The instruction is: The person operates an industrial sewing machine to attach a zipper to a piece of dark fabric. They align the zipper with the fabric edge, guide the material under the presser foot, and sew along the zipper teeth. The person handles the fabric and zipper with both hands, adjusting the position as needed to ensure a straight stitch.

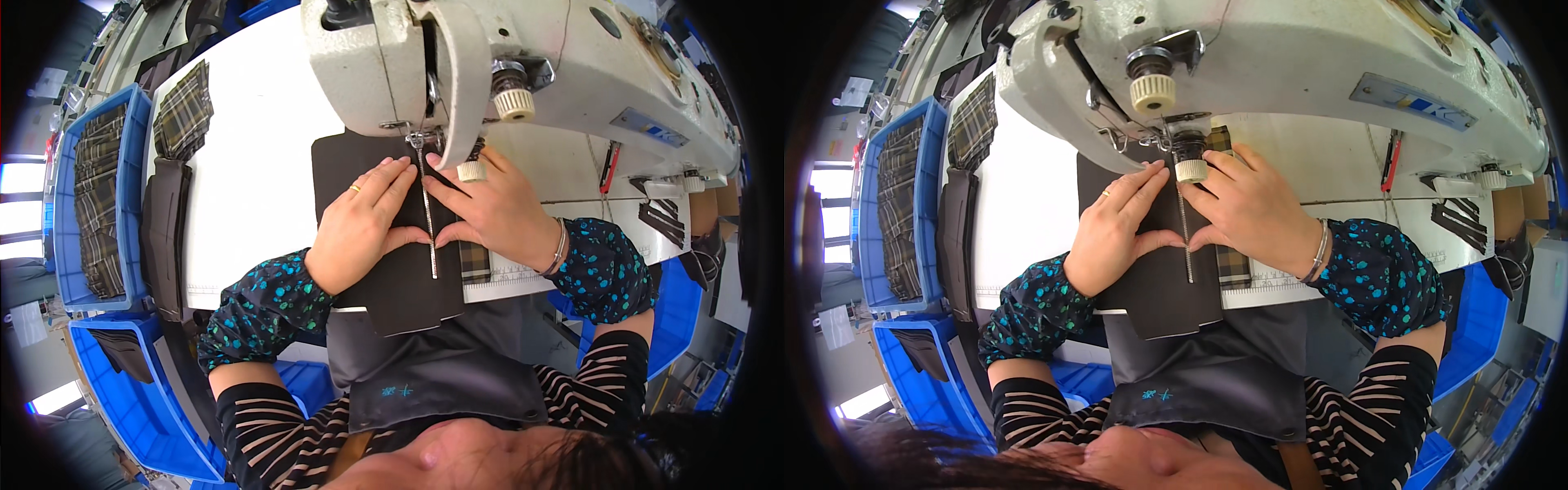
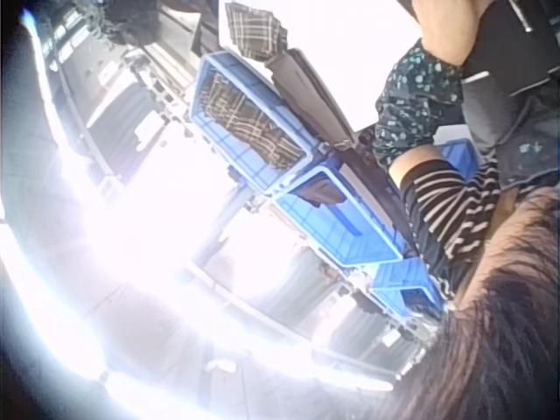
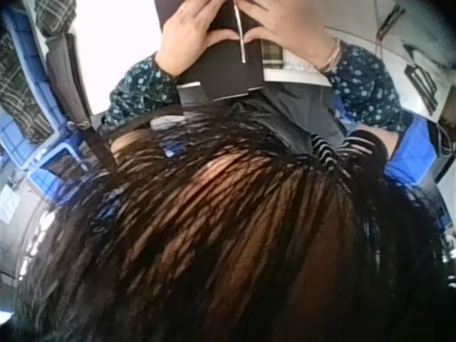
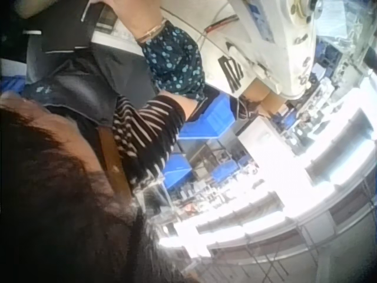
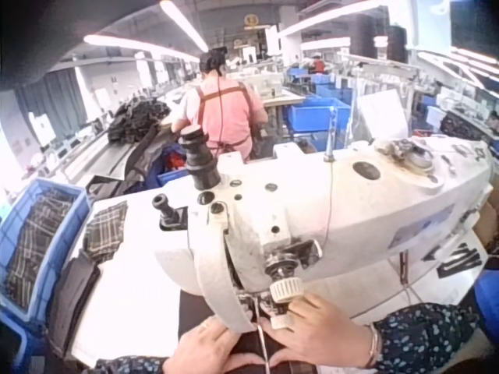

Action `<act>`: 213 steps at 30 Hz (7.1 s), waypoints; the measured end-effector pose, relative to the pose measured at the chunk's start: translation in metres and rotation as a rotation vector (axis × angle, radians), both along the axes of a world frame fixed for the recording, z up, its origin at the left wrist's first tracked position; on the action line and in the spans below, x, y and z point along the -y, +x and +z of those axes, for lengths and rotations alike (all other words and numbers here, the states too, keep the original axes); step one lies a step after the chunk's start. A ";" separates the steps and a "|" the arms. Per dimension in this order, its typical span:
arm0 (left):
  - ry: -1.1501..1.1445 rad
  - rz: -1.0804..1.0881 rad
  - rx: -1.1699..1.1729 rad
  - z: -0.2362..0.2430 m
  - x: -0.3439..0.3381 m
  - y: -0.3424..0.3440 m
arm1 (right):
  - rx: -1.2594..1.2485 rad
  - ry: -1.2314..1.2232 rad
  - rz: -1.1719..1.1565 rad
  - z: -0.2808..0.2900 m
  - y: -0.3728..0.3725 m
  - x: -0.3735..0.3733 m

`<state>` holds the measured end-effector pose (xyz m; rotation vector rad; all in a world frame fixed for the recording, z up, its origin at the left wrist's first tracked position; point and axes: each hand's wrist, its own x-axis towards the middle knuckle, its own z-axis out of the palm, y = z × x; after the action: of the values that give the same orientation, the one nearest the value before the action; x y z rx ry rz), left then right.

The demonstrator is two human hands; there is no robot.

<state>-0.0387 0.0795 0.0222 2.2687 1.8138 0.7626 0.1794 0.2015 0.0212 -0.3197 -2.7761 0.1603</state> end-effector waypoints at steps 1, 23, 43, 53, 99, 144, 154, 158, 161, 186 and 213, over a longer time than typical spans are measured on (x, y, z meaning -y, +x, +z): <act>-0.001 -0.001 0.004 0.000 0.000 0.000 | 0.005 -0.004 0.003 0.000 0.000 0.000; 0.044 -0.059 -0.213 0.004 -0.011 -0.009 | -0.030 0.029 -0.021 -0.004 -0.006 -0.005; 0.033 -0.029 -0.168 0.001 -0.007 -0.008 | -0.009 0.079 -0.061 0.003 -0.006 -0.010; -0.011 -0.059 -0.199 0.002 0.018 0.003 | 0.087 0.054 -0.004 0.012 0.012 0.030; 0.035 0.000 -0.176 -0.001 -0.019 -0.015 | 0.019 0.082 -0.067 0.004 -0.006 -0.005; 0.068 -0.146 -0.268 0.010 0.009 -0.004 | -0.057 -0.029 0.007 0.001 -0.006 -0.008; 0.166 -0.149 -0.077 0.003 0.001 -0.004 | -0.065 -0.065 0.031 0.005 -0.004 -0.011; -0.053 0.041 0.261 0.009 -0.003 -0.008 | -0.169 -0.007 0.050 0.009 -0.001 -0.015; -0.142 0.150 0.399 0.009 -0.003 -0.007 | -0.199 0.095 0.111 0.017 0.006 -0.009; 0.090 -0.069 0.003 0.002 0.001 0.004 | -0.032 0.083 0.145 -0.005 0.004 0.012; 0.054 -0.056 -0.013 0.003 0.002 0.007 | -0.014 0.047 0.154 -0.003 0.004 0.014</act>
<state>-0.0320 0.0773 0.0256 2.3529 1.7474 0.7985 0.1834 0.1880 0.0186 -0.0923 -2.7852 0.1343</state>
